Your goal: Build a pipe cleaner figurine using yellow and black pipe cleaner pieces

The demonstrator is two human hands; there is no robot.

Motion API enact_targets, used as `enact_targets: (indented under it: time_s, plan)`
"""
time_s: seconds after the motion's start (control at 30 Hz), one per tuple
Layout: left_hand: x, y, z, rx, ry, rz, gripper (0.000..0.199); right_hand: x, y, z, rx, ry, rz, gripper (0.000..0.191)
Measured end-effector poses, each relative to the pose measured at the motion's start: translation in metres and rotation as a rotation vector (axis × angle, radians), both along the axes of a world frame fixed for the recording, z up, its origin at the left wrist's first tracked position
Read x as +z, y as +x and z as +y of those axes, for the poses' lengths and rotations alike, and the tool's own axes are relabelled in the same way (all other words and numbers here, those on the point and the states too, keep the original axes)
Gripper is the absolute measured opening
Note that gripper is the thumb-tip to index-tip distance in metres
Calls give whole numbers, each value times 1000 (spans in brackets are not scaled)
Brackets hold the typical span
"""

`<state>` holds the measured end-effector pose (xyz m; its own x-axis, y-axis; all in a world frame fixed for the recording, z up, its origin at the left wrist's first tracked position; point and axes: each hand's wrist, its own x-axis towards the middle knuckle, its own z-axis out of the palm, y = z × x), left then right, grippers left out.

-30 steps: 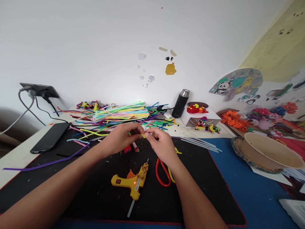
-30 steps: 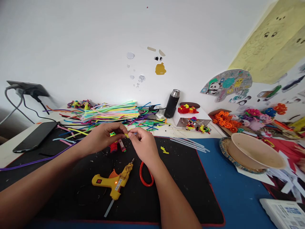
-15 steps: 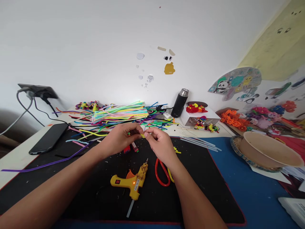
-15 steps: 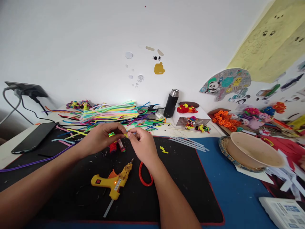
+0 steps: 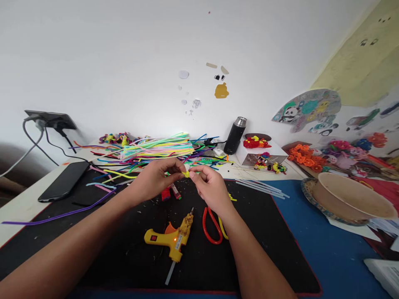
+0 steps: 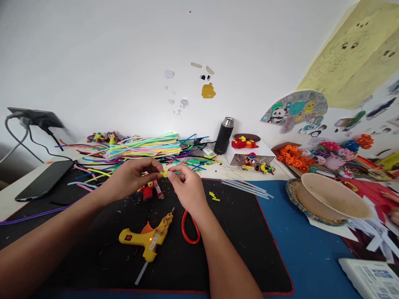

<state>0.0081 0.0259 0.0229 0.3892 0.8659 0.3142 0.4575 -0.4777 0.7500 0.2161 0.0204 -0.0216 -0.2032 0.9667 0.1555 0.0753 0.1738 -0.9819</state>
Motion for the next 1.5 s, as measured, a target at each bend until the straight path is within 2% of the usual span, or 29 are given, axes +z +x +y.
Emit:
enact_targets:
  time_s: [0.3, 0.5, 0.6, 0.97, 1.3, 1.5]
  plan:
    - [-2, 0, -1, 10, -3, -50, 14, 0, -1, 0, 14, -25, 39, 29]
    - [-3, 2, 1, -45, -164, -226, 34, 3, 0, 0, -37, 0, 50, 29]
    - [-2, 3, 1, -51, -209, -266, 35, 2, 0, 1, -44, 8, 34, 28]
    - [-3, 10, -4, -22, -299, -227, 40, 0, -1, -1, -48, 51, -52, 27]
    - [-3, 8, -2, 12, -241, -210, 39, 1, -1, -1, -36, 36, -62, 29]
    - [0, 9, -2, -8, -301, -238, 43, 2, -1, -2, -60, 65, -75, 28]
